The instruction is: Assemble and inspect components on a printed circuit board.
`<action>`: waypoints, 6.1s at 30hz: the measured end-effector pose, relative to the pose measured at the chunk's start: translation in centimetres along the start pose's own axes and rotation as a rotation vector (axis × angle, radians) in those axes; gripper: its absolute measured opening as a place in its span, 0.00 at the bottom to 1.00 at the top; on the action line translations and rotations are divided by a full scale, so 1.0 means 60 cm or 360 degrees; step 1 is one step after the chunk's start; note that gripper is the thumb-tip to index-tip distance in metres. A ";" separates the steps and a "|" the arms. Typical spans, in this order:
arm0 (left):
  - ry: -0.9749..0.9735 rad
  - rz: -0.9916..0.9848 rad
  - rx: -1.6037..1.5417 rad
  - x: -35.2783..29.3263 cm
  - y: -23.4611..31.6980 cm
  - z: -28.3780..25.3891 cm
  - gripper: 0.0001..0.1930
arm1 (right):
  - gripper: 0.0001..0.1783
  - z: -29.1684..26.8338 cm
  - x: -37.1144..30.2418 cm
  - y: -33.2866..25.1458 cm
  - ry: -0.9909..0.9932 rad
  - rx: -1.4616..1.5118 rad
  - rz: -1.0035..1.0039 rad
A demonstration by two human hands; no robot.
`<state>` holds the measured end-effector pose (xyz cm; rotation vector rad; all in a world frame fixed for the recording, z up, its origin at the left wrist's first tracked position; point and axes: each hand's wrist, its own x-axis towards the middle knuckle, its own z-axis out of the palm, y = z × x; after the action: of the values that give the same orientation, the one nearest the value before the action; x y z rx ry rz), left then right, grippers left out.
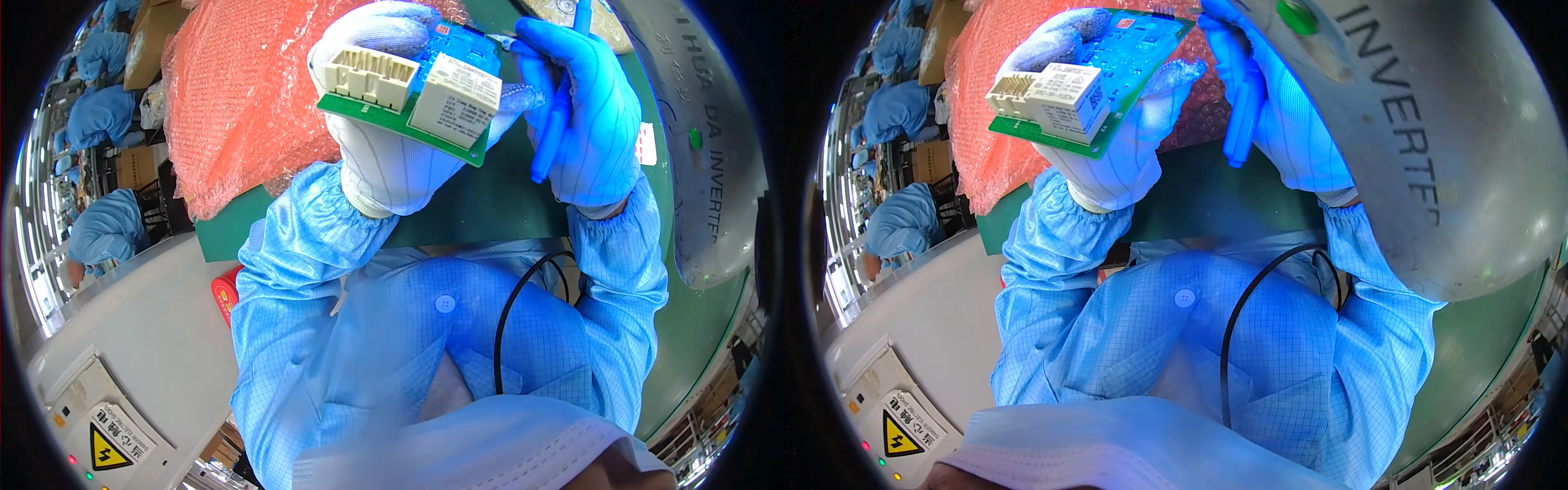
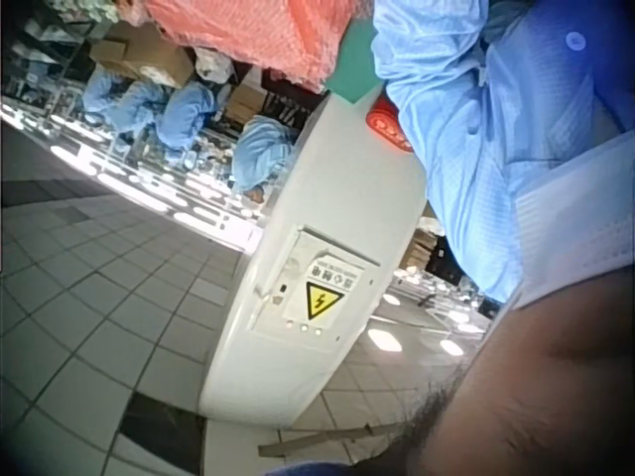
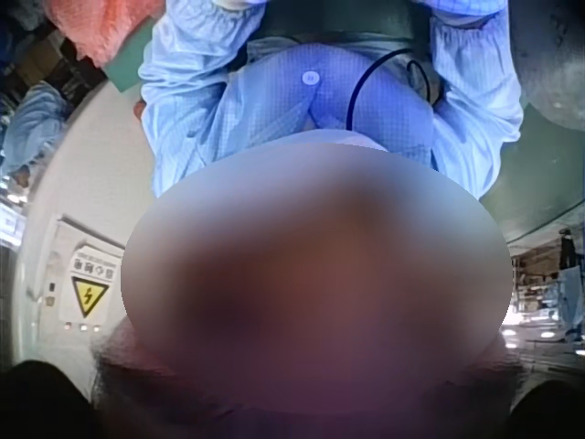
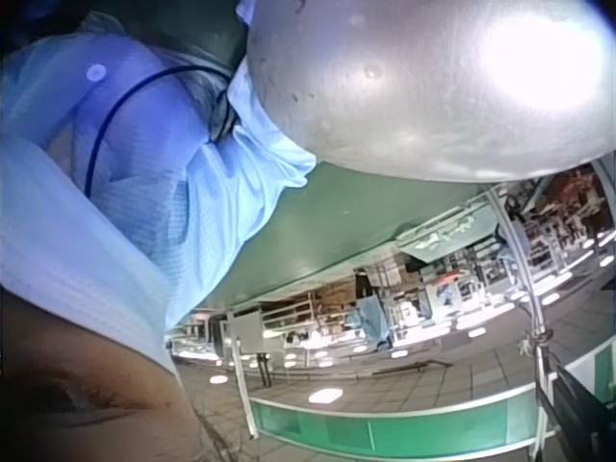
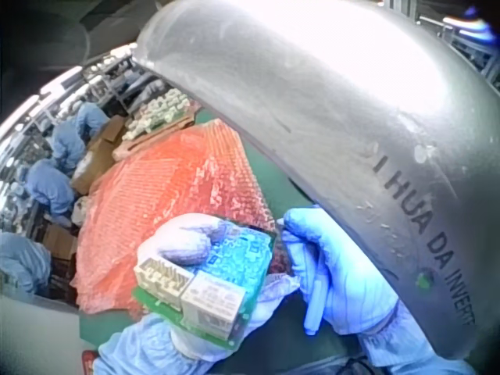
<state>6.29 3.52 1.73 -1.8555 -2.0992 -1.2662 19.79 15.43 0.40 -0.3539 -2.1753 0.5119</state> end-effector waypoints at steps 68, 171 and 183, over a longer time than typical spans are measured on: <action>0.0323 0.0731 -0.0343 -0.016 -0.055 0.007 0.22 | 0.20 -0.039 -0.012 0.000 -0.0125 -0.0174 -0.0417; -0.0328 -0.0145 -0.0606 -0.029 0.019 -0.001 0.15 | 0.17 -0.041 -0.025 -0.015 -0.0208 0.0247 -0.0136; 0.0233 0.0720 0.0093 -0.007 0.002 -0.001 0.37 | 0.18 -0.020 -0.015 -0.009 0.0098 0.0201 -0.0198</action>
<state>6.49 3.14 1.61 -1.9882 -1.5088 -1.1691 21.24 14.84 0.70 -0.1623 -2.0785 0.5580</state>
